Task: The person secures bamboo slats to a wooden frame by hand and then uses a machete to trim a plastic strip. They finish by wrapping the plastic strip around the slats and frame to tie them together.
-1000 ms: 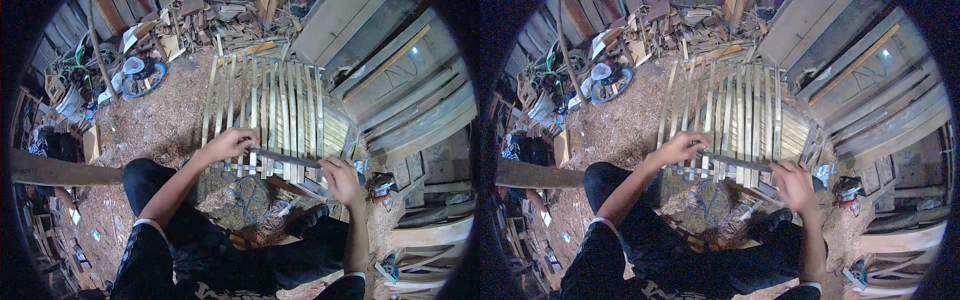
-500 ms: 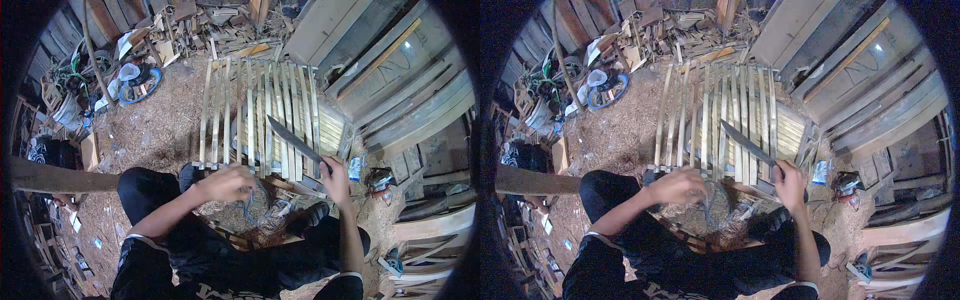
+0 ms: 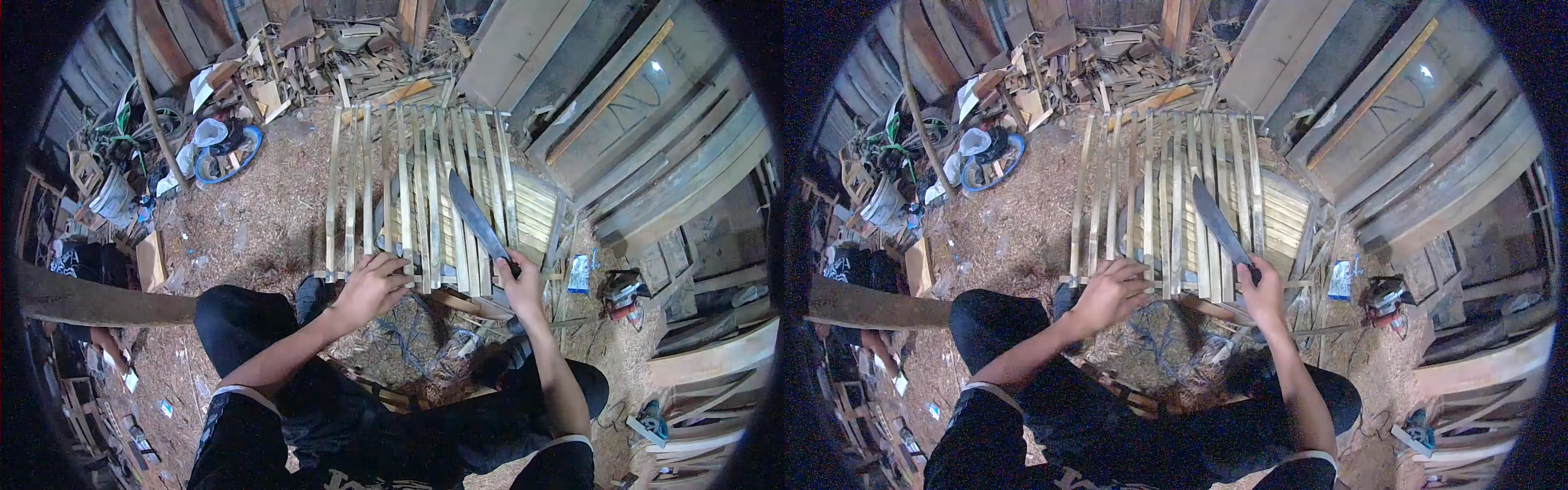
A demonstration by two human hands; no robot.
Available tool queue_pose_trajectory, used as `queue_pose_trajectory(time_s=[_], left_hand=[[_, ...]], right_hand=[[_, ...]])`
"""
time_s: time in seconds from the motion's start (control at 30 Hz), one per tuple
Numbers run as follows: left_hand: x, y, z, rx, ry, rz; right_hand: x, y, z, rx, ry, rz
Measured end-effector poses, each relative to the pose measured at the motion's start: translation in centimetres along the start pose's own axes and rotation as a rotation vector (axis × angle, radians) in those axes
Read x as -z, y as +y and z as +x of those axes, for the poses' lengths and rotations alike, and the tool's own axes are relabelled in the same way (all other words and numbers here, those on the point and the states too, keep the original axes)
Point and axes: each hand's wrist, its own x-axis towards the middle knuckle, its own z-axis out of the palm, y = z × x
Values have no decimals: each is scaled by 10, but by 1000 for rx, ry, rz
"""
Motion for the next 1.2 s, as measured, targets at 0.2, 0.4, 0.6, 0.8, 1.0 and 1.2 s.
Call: queue_pose_trajectory(time_s=[0.2, 0.4, 0.6, 0.8, 1.0, 1.2], left_hand=[[1, 1, 1, 12, 37, -35], [-2, 4, 4, 78, 96, -84], [-7, 3, 6, 108, 144, -42], [-7, 3, 11, 116, 80, -100], [-8, 1, 11, 111, 101, -145], [-3, 10, 16, 89, 112, -57]], right_hand=[[-2, 11, 3, 18, -14, 11], [-3, 2, 2, 72, 19, -41], [-3, -1, 7, 112, 15, -70], [-8, 0, 4, 207, 53, -204], [-1, -18, -8, 216, -25, -306], [0, -30, -17, 184, -85, -341]])
